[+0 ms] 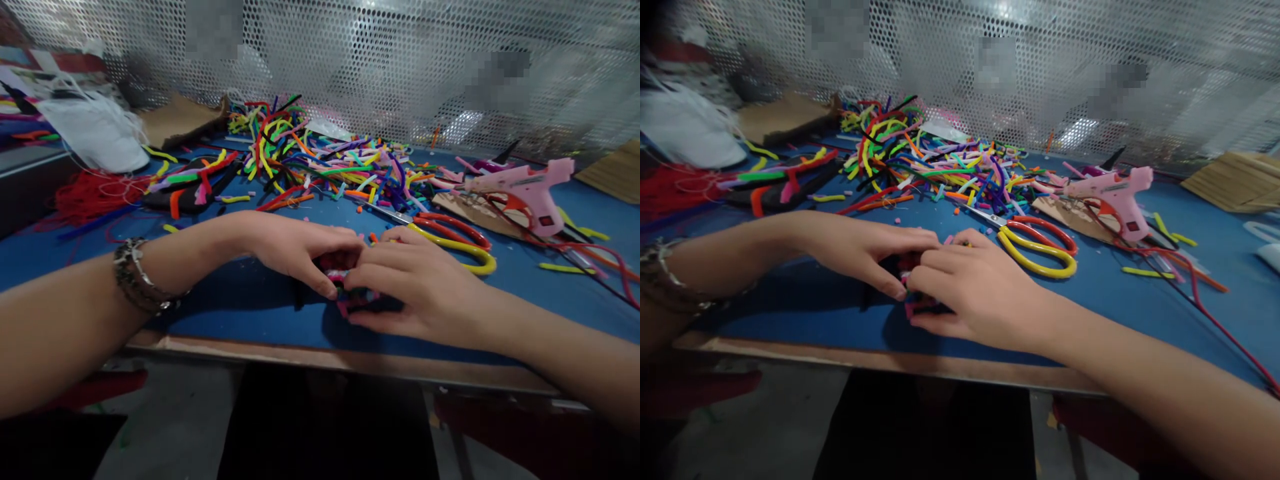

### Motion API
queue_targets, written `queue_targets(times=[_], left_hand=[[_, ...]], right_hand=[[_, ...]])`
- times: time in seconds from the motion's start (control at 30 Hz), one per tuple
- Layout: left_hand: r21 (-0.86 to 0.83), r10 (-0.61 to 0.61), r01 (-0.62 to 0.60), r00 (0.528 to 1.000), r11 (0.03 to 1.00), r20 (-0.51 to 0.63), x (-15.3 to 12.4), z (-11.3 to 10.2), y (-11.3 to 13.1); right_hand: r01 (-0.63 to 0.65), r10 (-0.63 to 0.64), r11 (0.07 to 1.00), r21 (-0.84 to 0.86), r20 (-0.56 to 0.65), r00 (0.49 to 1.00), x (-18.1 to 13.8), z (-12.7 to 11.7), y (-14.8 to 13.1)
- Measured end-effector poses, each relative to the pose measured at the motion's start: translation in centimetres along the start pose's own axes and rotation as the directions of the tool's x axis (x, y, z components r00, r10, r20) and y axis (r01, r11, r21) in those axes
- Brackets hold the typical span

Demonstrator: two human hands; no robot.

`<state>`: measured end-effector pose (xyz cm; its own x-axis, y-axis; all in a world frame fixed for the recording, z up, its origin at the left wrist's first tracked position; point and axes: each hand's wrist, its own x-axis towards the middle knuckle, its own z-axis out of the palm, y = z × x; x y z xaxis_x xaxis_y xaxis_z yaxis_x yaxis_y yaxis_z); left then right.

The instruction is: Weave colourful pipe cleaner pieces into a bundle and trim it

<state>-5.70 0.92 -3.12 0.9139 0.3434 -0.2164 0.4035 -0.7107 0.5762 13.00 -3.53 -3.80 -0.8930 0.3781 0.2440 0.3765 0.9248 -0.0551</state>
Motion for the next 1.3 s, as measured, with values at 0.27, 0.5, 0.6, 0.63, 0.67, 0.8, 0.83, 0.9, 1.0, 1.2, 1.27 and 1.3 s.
queue_targets(times=[0.27, 0.5, 0.6, 0.63, 0.67, 0.8, 0.83, 0.9, 1.0, 1.2, 1.27, 1.3], left_hand=[[-0.020, -0.006, 0.006, 1.000, 1.000, 0.003, 0.0, 0.0, -0.3], [-0.018, 0.023, -0.024, 1.000, 1.000, -0.015, 0.1, 0.1, 0.1], [-0.036, 0.032, -0.032, 0.999, 0.999, -0.020, 0.2, 0.1, 0.2], [-0.044, 0.037, -0.038, 0.999, 0.998, -0.022, 0.3, 0.2, 0.1], [-0.051, 0.041, -0.042, 0.999, 0.998, -0.022, 0.3, 0.2, 0.1], [-0.040, 0.043, -0.043, 0.999, 0.998, -0.019, 0.3, 0.2, 0.0], [-0.031, 0.044, -0.045, 0.999, 0.998, -0.018, 0.3, 0.2, -0.1], [-0.016, 0.051, -0.051, 0.999, 0.999, -0.009, 0.2, 0.1, -0.1], [-0.008, 0.050, -0.050, 0.999, 0.999, 0.006, 0.1, 0.0, -0.2], [-0.040, -0.009, 0.009, 1.000, 0.999, -0.022, -0.1, 0.0, -0.3], [-0.047, -0.020, 0.018, 0.999, 0.999, -0.040, -0.2, 0.1, -0.3], [-0.057, -0.024, 0.021, 0.999, 0.998, -0.049, -0.2, 0.1, -0.3]], right_hand=[[-0.044, 0.037, 0.995, 0.093, 0.068, 0.997, 0.2, 0.2, 0.0], [-0.131, 0.126, 0.968, 0.213, 0.038, 0.991, 0.5, 0.3, 0.0], [-0.217, 0.204, 0.937, 0.275, 0.073, 0.976, 0.9, 0.3, 0.1], [-0.238, 0.223, 0.928, 0.287, 0.086, 0.971, 1.1, 0.3, 0.1], [-0.257, 0.239, 0.921, 0.294, 0.096, 0.966, 1.2, 0.3, 0.0], [-0.314, 0.287, 0.901, 0.299, 0.133, 0.949, 1.5, 0.0, -0.3], [-0.327, 0.300, 0.897, 0.298, 0.136, 0.944, 1.5, 0.0, -0.3], [-0.341, 0.308, 0.893, 0.294, 0.155, 0.939, 1.5, -0.1, -0.3], [-0.334, 0.292, 0.888, 0.315, 0.175, 0.940, 1.4, -0.1, -0.2], [-0.192, 0.198, 0.924, 0.330, 0.018, 0.980, 0.3, 0.5, -0.3], [-0.131, 0.135, 0.955, 0.268, 0.003, 0.991, 0.0, 0.5, -0.4], [-0.101, 0.102, 0.970, 0.222, 0.005, 0.995, -0.1, 0.5, -0.4]])
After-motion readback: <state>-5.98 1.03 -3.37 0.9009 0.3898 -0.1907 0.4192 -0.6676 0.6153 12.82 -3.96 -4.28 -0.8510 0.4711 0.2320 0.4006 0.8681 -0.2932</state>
